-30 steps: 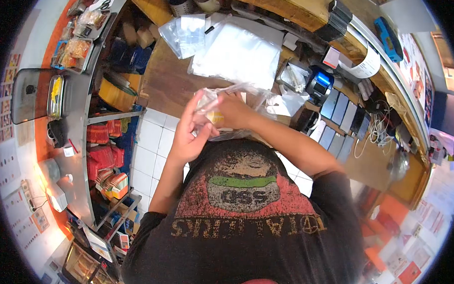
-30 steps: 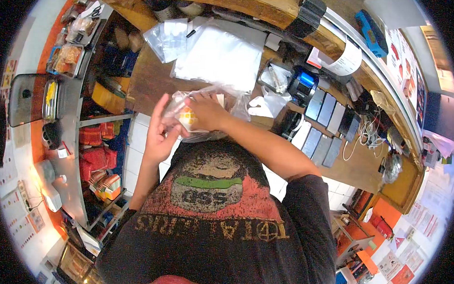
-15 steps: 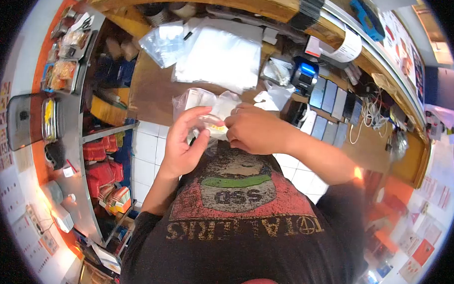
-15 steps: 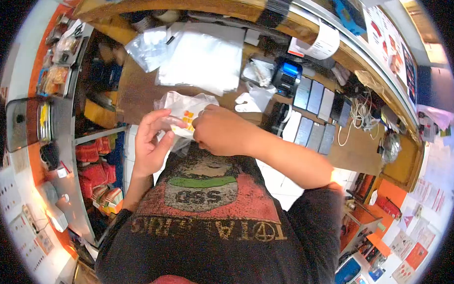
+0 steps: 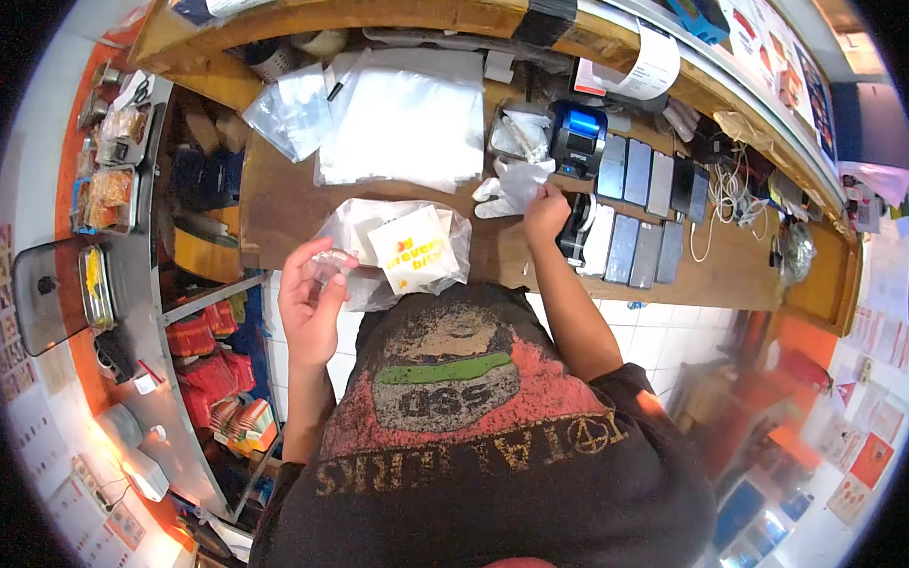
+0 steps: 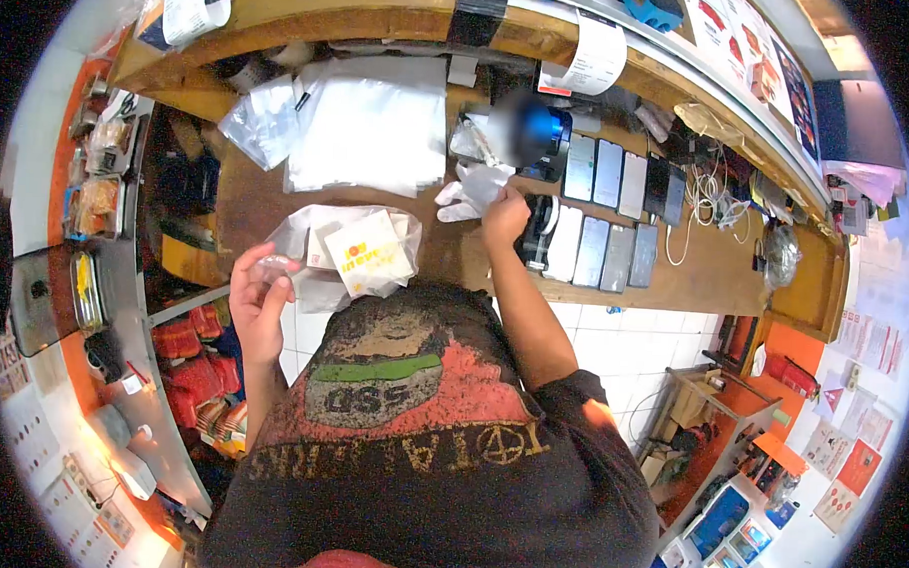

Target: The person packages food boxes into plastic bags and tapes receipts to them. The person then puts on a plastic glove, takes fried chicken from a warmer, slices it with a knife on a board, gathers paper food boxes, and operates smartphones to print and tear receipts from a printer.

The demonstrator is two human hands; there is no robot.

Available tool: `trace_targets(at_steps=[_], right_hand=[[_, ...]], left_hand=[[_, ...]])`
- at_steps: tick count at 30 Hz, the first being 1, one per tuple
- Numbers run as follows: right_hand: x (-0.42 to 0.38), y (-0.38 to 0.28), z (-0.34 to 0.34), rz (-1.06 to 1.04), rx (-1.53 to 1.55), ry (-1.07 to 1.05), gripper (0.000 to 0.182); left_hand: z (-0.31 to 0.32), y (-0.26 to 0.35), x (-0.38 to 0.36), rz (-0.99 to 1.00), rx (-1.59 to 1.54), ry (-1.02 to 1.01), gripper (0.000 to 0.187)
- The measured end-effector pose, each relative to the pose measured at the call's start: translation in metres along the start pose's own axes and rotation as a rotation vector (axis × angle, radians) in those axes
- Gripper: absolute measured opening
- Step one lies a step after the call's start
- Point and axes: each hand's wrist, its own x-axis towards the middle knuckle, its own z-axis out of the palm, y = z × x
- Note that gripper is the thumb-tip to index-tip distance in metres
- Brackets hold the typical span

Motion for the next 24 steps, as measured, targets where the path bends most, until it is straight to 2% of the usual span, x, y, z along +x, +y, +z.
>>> trace_targets(at_steps=[6, 7, 8, 10, 11, 15, 17, 20, 22, 24], right_hand=[[0.006, 0.008, -0.034, -0.040, 0.202, -0.010, 0.016], [0.012, 0.019, -0.031, -0.024, 0.356, -0.083, 0.013], [0.015, 0.025, -0.033, -0.023, 0.350, -0.083, 0.013], [0.019, 0.021, -0.046, 0.064, 0.534, -0.185, 0.011], [0.020, 0.020, -0.050, 0.076, 0.569, -0.192, 0.015], [0.026, 0.009, -0.069, 0.003, 0.625, -0.176, 0.019], [0.030, 0.013, -0.078, -0.008, 0.503, -0.294, 0.019], [0.039, 0.011, -0.094, 0.008, 0.475, -0.334, 0.019], [0.042, -0.012, -0.114, 0.073, 0.571, -0.312, 0.016], [0.047, -0.022, -0.128, 0.042, 0.879, -0.199, 0.012]], left_hand=[[-0.005, -0.007, 0.001, 0.017, -0.032, 0.036, 0.041], [-0.004, -0.009, 0.002, 0.017, -0.044, 0.049, 0.041], [-0.003, -0.011, 0.002, 0.017, -0.058, 0.063, 0.041], [0.000, -0.013, 0.003, 0.006, -0.070, 0.061, 0.041], [0.001, -0.014, 0.003, -0.001, -0.078, 0.060, 0.041], [0.001, -0.015, 0.006, 0.017, -0.071, 0.040, 0.038], [0.000, -0.015, 0.008, 0.007, -0.076, 0.044, 0.038], [0.000, -0.017, 0.009, -0.005, -0.075, 0.044, 0.038], [0.000, -0.018, 0.009, -0.009, -0.070, 0.043, 0.038], [-0.001, -0.020, 0.010, -0.012, -0.067, 0.042, 0.038]])
